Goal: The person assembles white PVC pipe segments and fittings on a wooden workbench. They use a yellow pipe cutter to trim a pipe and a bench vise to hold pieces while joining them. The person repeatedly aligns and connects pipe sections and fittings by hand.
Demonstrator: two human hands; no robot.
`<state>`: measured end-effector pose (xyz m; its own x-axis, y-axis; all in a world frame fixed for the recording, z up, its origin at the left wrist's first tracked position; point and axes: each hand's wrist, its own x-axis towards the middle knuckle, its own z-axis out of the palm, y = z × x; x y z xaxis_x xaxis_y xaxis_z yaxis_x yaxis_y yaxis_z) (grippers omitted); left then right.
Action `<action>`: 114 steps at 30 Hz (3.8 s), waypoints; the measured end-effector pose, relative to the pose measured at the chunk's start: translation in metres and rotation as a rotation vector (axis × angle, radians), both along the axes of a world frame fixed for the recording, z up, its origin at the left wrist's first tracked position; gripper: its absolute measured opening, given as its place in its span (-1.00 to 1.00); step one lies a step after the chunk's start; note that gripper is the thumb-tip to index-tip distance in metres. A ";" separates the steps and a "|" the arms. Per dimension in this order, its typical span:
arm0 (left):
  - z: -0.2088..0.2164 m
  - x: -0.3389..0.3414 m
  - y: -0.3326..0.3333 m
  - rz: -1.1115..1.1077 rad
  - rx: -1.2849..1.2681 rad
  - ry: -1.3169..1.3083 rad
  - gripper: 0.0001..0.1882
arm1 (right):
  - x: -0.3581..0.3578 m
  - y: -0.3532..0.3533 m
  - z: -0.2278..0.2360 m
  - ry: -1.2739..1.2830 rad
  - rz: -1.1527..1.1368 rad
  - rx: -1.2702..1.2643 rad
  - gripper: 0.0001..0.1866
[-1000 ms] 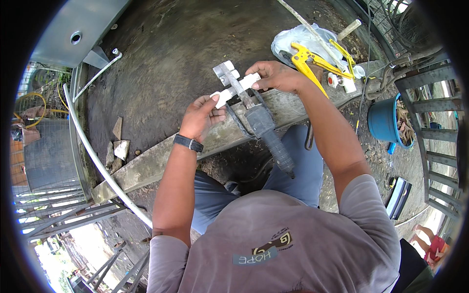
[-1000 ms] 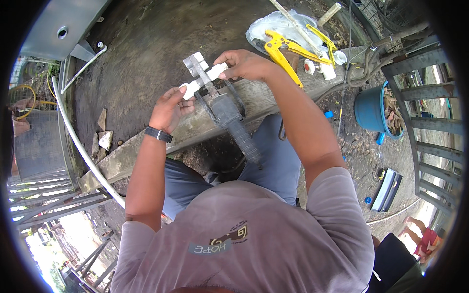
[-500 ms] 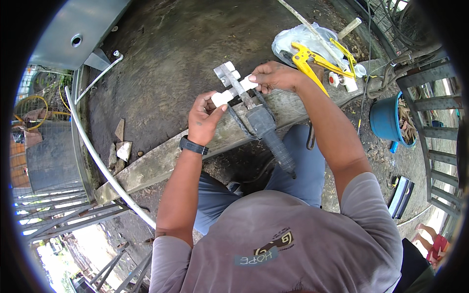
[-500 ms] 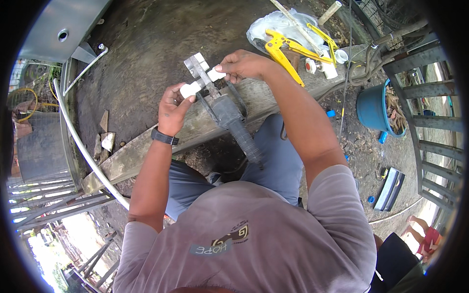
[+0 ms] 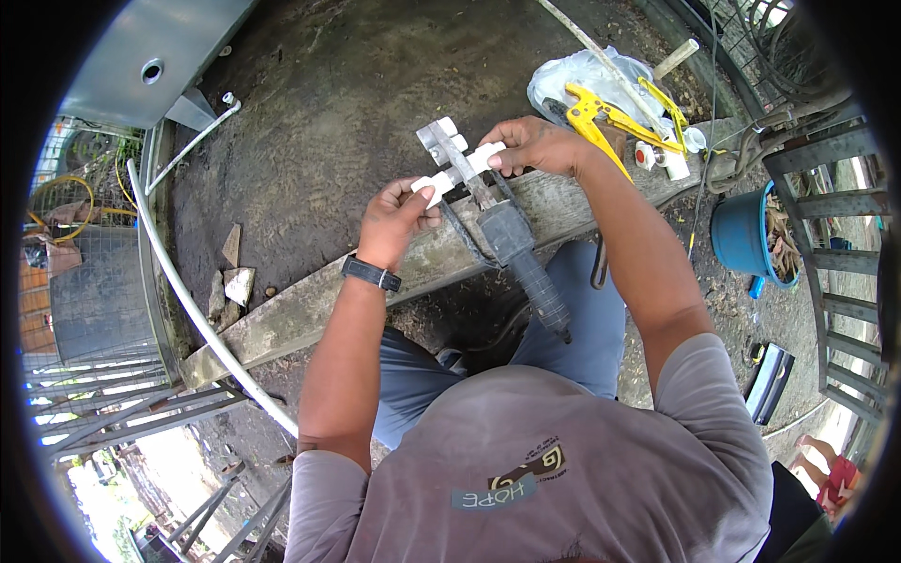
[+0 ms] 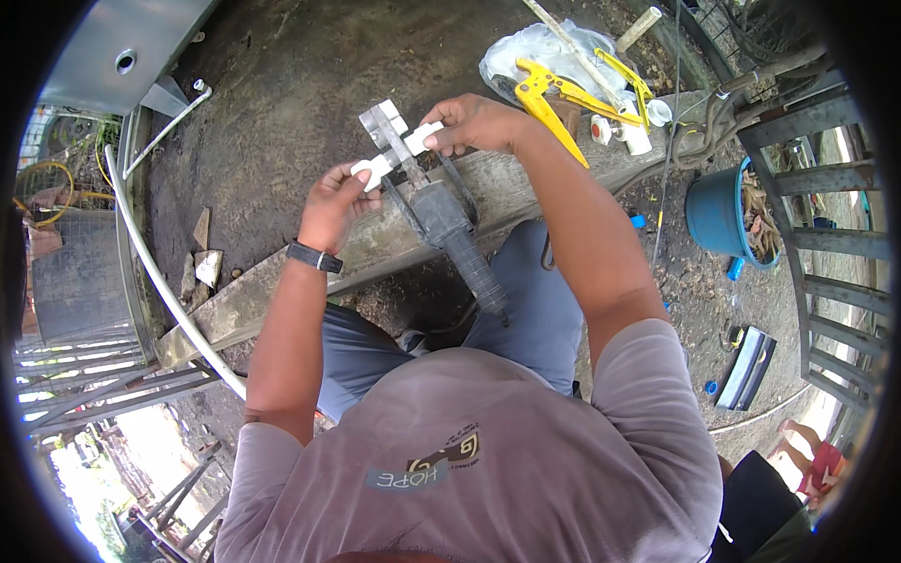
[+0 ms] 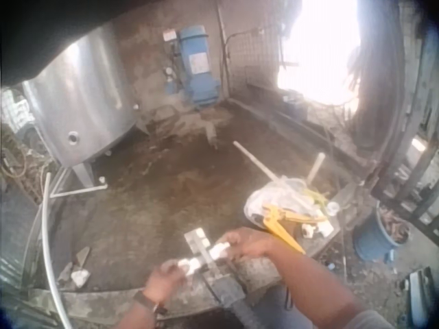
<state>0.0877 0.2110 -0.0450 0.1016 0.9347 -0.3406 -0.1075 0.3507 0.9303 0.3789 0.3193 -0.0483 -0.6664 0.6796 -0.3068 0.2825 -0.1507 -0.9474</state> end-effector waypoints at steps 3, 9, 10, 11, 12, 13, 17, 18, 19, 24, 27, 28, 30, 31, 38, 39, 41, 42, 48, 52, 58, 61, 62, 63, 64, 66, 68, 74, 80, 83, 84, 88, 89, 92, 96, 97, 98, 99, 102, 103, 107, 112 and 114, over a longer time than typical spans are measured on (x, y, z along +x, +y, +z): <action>-0.011 -0.001 -0.002 -0.046 0.270 0.234 -0.58 | 0.000 0.002 0.000 -0.018 -0.003 -0.078 -0.55; 0.000 0.006 -0.010 -0.014 0.256 0.222 -0.57 | -0.005 -0.006 0.014 -0.055 -0.029 -0.092 -0.55; 0.008 0.008 -0.010 0.005 0.145 0.156 -0.58 | -0.005 -0.012 0.018 -0.043 -0.030 -0.035 -0.55; 0.011 0.005 -0.007 -0.015 0.003 0.059 -0.60 | -0.005 -0.015 0.020 -0.030 -0.030 0.023 -0.54; 0.013 -0.001 -0.002 -0.036 -0.139 -0.039 -0.61 | -0.005 -0.013 0.014 0.007 -0.027 0.040 -0.52; 0.014 -0.004 0.002 -0.059 -0.278 -0.137 -0.62 | -0.007 -0.011 0.008 0.043 -0.027 0.059 -0.51; 0.006 -0.006 0.003 -0.042 -0.214 -0.166 -0.65 | -0.004 -0.007 0.003 0.048 -0.025 0.007 -0.54; 0.005 -0.005 0.002 -0.037 -0.188 -0.172 -0.65 | -0.004 -0.005 0.005 0.026 -0.010 0.006 -0.56; 0.003 -0.003 0.001 -0.034 -0.164 -0.179 -0.65 | -0.002 -0.003 0.006 0.003 0.003 0.004 -0.58; -0.009 0.003 -0.004 -0.010 0.168 0.069 -0.57 | -0.004 0.001 0.008 -0.083 -0.009 -0.088 -0.57; -0.015 0.002 -0.007 -0.019 0.346 0.200 -0.54 | -0.008 -0.002 0.016 -0.152 -0.023 -0.090 -0.56; -0.017 0.001 -0.009 -0.018 0.388 0.227 -0.53 | -0.010 -0.004 0.023 -0.177 -0.026 -0.090 -0.58; 0.005 0.012 -0.011 0.033 0.181 0.141 -0.57 | -0.008 -0.008 0.022 -0.132 -0.044 -0.052 -0.57; 0.015 0.015 -0.011 0.060 0.080 0.099 -0.59 | -0.005 -0.010 0.016 -0.059 -0.054 -0.011 -0.55; 0.010 0.002 -0.001 0.028 -0.147 -0.111 -0.68 | 0.000 0.000 0.004 -0.032 0.012 0.058 -0.54; 0.006 0.002 -0.001 0.026 -0.110 -0.099 -0.67 | 0.000 0.002 0.004 -0.045 0.021 0.047 -0.55; 0.002 0.003 -0.002 0.018 0.003 -0.039 -0.66 | 0.002 0.004 0.005 -0.070 0.034 0.024 -0.55; 0.001 0.004 -0.004 0.013 0.080 0.010 -0.65 | 0.002 0.005 0.005 -0.081 0.028 0.001 -0.55; -0.009 0.004 -0.010 -0.001 0.358 0.243 -0.51 | -0.006 0.000 0.021 -0.208 -0.038 -0.084 -0.51; 0.003 0.007 -0.009 -0.005 0.271 0.262 -0.55 | -0.005 -0.009 0.022 -0.063 -0.042 -0.031 -0.57; 0.006 -0.006 -0.001 -0.007 -0.195 -0.138 -0.63 | -0.001 0.000 0.008 0.012 0.021 0.042 -0.54; 0.006 -0.002 -0.004 0.044 -0.156 -0.113 -0.64 | 0.000 0.003 0.006 -0.028 0.026 0.013 -0.62; 0.007 -0.001 -0.006 0.047 -0.133 -0.112 -0.64 | 0.000 0.004 0.006 -0.048 0.024 0.002 -0.63; 0.008 0.000 -0.007 0.050 -0.111 -0.111 -0.64 | -0.001 0.004 0.006 -0.080 0.012 -0.021 -0.62; 0.008 0.000 -0.008 0.054 -0.087 -0.110 -0.64 | -0.002 0.004 0.008 -0.111 0.002 -0.044 -0.58; 0.001 -0.001 -0.010 0.054 0.033 0.003 -0.62 | -0.003 0.004 0.010 -0.156 -0.019 -0.084 -0.51; 0.000 0.000 -0.013 0.060 0.123 0.119 -0.59 | -0.004 0.003 0.014 -0.184 -0.040 -0.120 -0.45; 0.002 -0.010 -0.030 0.115 0.166 0.177 -0.56 | 0.000 0.000 0.028 -0.267 -0.211 -0.282 -0.44; 0.036 -0.022 -0.060 0.212 0.177 -0.129 -0.53 | 0.008 -0.037 0.086 -0.023 -0.271 0.332 -0.49; 0.060 -0.021 -0.065 0.185 0.254 -0.170 -0.53 | -0.012 -0.067 0.109 0.252 -0.186 0.274 -0.54; 0.069 -0.019 -0.067 0.177 0.276 -0.168 -0.53 | -0.018 -0.074 0.117 0.273 -0.176 0.202 -0.55; 0.099 -0.015 -0.071 0.136 0.353 -0.147 -0.52 | -0.028 -0.079 0.123 0.222 -0.111 0.203 -0.56; 0.101 -0.016 -0.071 0.119 0.363 -0.134 -0.51 | -0.030 -0.079 0.123 0.234 -0.109 0.197 -0.56; 0.105 -0.018 -0.072 0.089 0.379 -0.099 -0.50 | -0.034 -0.080 0.122 0.247 -0.093 0.196 -0.56; 0.107 -0.018 -0.074 0.099 0.377 -0.116 -0.50 | -0.041 -0.084 0.129 0.239 -0.058 0.227 -0.55; 0.108 -0.018 -0.075 0.098 0.378 -0.129 -0.51 | -0.042 -0.085 0.130 0.249 -0.054 0.230 -0.55; 0.107 -0.018 -0.075 0.097 0.376 -0.130 -0.51 | -0.043 -0.087 0.131 0.247 -0.062 0.252 -0.56; 0.106 -0.019 -0.076 0.096 0.375 -0.131 -0.51 | -0.045 -0.089 0.132 0.246 -0.071 0.274 -0.57; 0.103 -0.021 -0.076 0.082 0.371 -0.105 -0.50 | -0.048 -0.094 0.136 0.246 -0.094 0.283 -0.58; 0.103 -0.022 -0.077 0.077 0.369 -0.092 -0.50 | -0.048 -0.095 0.137 0.247 -0.099 0.277 -0.58; 0.106 -0.022 -0.079 0.085 0.353 -0.087 -0.49 | -0.046 -0.096 0.148 0.095 -0.062 0.322 -0.56; 0.108 -0.022 -0.079 0.071 0.354 -0.046 -0.48 | -0.049 -0.097 0.144 0.078 -0.102 0.460 -0.58; 0.108 -0.022 -0.079 0.058 0.376 -0.032 -0.49 | -0.048 -0.097 0.144 0.053 -0.099 0.472 -0.58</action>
